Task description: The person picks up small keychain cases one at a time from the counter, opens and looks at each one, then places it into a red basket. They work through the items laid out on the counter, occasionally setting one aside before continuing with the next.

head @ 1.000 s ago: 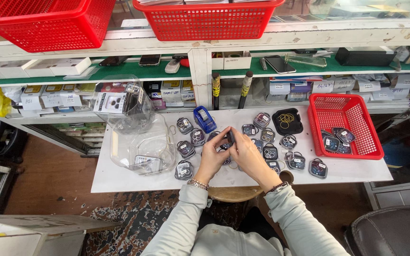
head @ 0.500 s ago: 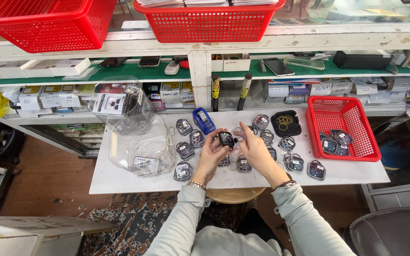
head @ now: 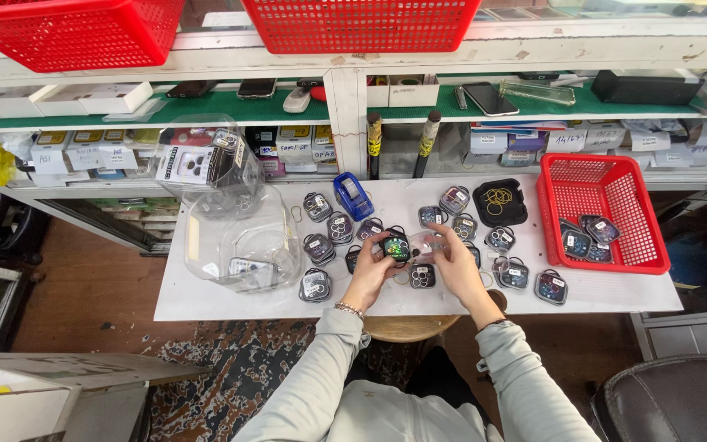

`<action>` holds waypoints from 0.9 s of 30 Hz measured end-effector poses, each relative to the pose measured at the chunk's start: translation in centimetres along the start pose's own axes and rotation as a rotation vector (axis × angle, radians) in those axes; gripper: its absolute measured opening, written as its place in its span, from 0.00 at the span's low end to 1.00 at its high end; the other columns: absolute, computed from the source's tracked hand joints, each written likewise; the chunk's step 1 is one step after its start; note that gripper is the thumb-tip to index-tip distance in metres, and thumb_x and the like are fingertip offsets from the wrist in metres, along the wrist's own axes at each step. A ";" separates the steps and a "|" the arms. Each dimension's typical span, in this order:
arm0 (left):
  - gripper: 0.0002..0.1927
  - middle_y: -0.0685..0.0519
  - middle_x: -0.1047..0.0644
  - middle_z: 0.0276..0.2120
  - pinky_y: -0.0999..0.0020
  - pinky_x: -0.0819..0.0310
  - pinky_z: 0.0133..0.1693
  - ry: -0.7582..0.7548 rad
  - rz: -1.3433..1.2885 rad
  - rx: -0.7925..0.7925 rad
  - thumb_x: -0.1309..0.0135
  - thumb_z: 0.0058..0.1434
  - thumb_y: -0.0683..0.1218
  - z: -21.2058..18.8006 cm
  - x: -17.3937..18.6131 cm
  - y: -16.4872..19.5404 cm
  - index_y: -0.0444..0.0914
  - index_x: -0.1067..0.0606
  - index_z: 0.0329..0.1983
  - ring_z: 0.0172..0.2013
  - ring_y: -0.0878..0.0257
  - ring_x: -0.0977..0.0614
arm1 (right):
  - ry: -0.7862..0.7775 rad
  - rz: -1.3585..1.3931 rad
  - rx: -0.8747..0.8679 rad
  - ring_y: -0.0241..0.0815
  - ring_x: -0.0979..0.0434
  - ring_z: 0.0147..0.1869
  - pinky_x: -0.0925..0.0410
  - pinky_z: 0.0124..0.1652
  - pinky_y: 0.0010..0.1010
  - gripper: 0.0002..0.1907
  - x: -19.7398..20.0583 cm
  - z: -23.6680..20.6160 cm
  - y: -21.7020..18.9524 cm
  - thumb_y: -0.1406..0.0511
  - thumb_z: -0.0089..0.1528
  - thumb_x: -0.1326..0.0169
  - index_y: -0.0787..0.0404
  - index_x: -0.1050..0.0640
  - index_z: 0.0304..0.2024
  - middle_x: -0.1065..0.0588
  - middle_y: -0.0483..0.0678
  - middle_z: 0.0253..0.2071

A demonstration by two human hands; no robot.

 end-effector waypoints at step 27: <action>0.31 0.45 0.26 0.47 0.55 0.30 0.53 0.226 1.235 -0.557 0.32 0.46 0.42 1.7 -3.1 0.9 0.39 0.24 0.55 0.50 0.48 0.25 | 0.224 -0.669 0.190 0.60 0.31 0.62 0.36 0.60 0.45 0.08 1.8 4.6 5.2 0.68 0.52 0.35 0.58 0.17 0.35 0.28 0.56 0.57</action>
Point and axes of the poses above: each hand's wrist, its own z-axis towards the middle knuckle, its own x-axis out of the back of the hand, y = z × x, the point moved 2 cm from there along z, towards the middle knuckle
